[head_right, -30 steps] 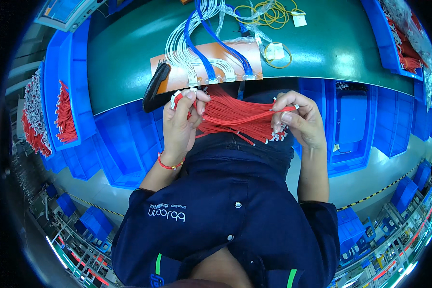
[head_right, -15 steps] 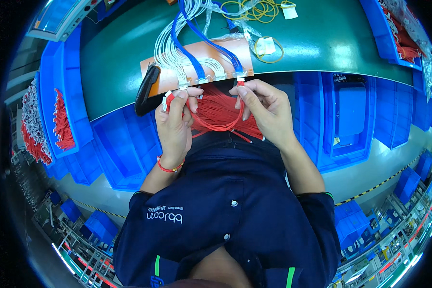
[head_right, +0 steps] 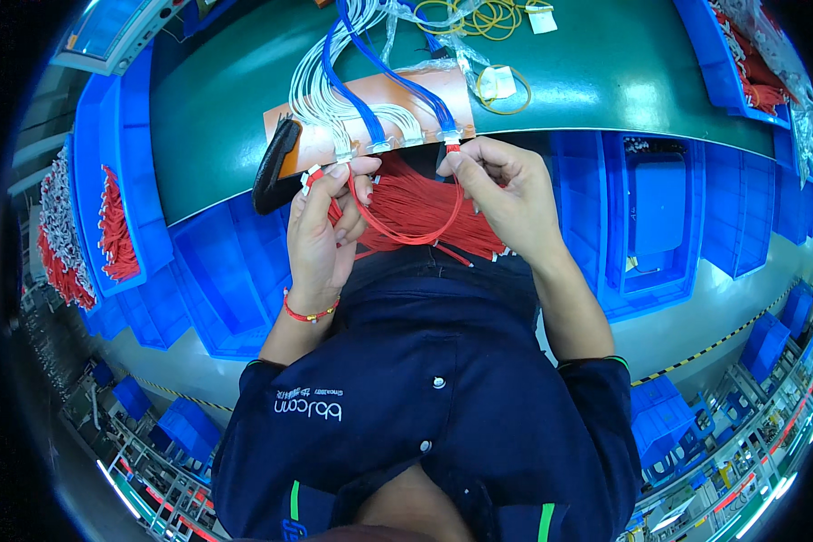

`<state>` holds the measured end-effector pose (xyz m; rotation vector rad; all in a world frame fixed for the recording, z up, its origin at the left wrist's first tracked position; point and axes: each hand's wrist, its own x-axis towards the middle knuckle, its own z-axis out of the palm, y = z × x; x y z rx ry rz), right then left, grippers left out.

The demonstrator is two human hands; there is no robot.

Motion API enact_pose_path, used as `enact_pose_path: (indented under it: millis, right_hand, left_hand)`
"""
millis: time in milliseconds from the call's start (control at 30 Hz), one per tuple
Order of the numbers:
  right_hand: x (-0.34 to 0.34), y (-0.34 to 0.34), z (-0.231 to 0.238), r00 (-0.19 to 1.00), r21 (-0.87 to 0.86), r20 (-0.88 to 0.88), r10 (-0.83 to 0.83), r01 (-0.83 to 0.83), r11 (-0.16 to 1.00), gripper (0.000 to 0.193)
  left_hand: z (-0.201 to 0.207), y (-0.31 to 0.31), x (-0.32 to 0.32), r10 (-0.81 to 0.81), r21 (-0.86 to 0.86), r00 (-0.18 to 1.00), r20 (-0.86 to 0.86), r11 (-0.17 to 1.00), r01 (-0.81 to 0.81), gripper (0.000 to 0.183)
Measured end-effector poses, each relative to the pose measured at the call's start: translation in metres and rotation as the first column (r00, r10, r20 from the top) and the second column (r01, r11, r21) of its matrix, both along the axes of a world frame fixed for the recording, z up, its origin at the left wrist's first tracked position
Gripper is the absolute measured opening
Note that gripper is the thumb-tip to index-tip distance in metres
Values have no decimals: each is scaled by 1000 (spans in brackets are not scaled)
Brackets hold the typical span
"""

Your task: The person unties a bundle of red wires with white connectors, then repeatedly picks up individual wires, aligns them, and places them into a blue bin on the workbench. The person continues handling the wires one at a time throughout the clip.

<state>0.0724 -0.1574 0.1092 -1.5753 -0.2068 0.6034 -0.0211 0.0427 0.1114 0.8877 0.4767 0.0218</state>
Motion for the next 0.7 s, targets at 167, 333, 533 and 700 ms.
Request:
enact_pose_path:
  millis: [167,333,533,700]
  right_hand:
    - [6,-3,-6,988,142,-152,17,5,990,21]
    - [8,-4,-8,997,93,-67,44,-38,995,21]
    - [9,-4,-3,997,67,-57,49,-45,997,21]
    - [10,-4,-6,993,123,-107,46,-32,992,24]
  left_hand:
    - [-4,-2,-1,8,113,1000,12,994,-9,35]
    - [-6,-3,0,36,105,999,15,994,-37,33]
    - [-3,-5,-2,34,64,999,17,997,-35,36]
    - [-2,-6,-2,45,-8,999,25,999,-45,35]
